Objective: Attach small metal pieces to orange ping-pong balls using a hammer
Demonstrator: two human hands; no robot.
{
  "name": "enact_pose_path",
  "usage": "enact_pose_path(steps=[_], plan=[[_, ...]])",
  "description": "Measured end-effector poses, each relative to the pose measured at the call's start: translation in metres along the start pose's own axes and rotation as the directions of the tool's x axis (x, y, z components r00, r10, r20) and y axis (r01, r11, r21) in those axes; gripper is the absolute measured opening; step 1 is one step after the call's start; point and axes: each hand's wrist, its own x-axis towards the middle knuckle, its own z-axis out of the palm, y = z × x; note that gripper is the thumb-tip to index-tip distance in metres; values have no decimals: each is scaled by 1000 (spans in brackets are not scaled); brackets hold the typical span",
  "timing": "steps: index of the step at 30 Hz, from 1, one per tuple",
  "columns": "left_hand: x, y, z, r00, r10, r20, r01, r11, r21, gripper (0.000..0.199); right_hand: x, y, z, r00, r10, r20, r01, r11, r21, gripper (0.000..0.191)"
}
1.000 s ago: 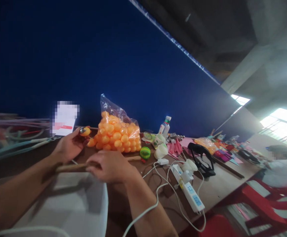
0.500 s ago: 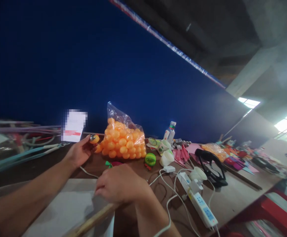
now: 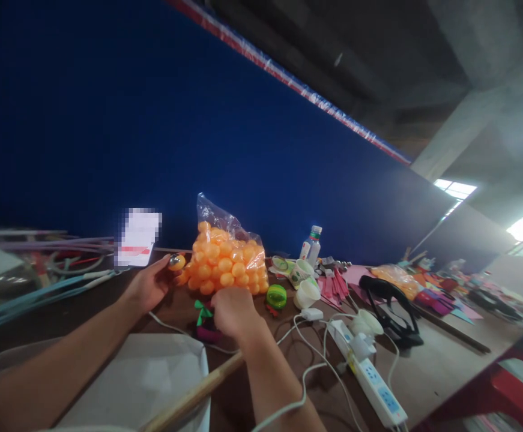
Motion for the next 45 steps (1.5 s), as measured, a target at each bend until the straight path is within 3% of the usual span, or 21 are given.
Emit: enact_pose_path(steps=[6,13,27,38,45], plan=[[2,-2,-1,1000,6,11,-6,999,38,18,5,-11,1,986,34,162,-24,998,-63,23],[2,-3,-2,1000,0,5,0,999,50,16,6,-15,-6,970,33,241,-9,995,-99,22],[3,-5,-4,998,-5,61,0,997,78,18,5,-14,-5,973,5,230,14,997,-81,24],[-1,-3,1,999,-8,46,4,996,93,19,6,-13,-6,956,0,293,29,995,-95,25],[1,-4,-1,1000,-2,24,0,996,92,18,1,-13,-7,980,6,199,8,998,-70,24]])
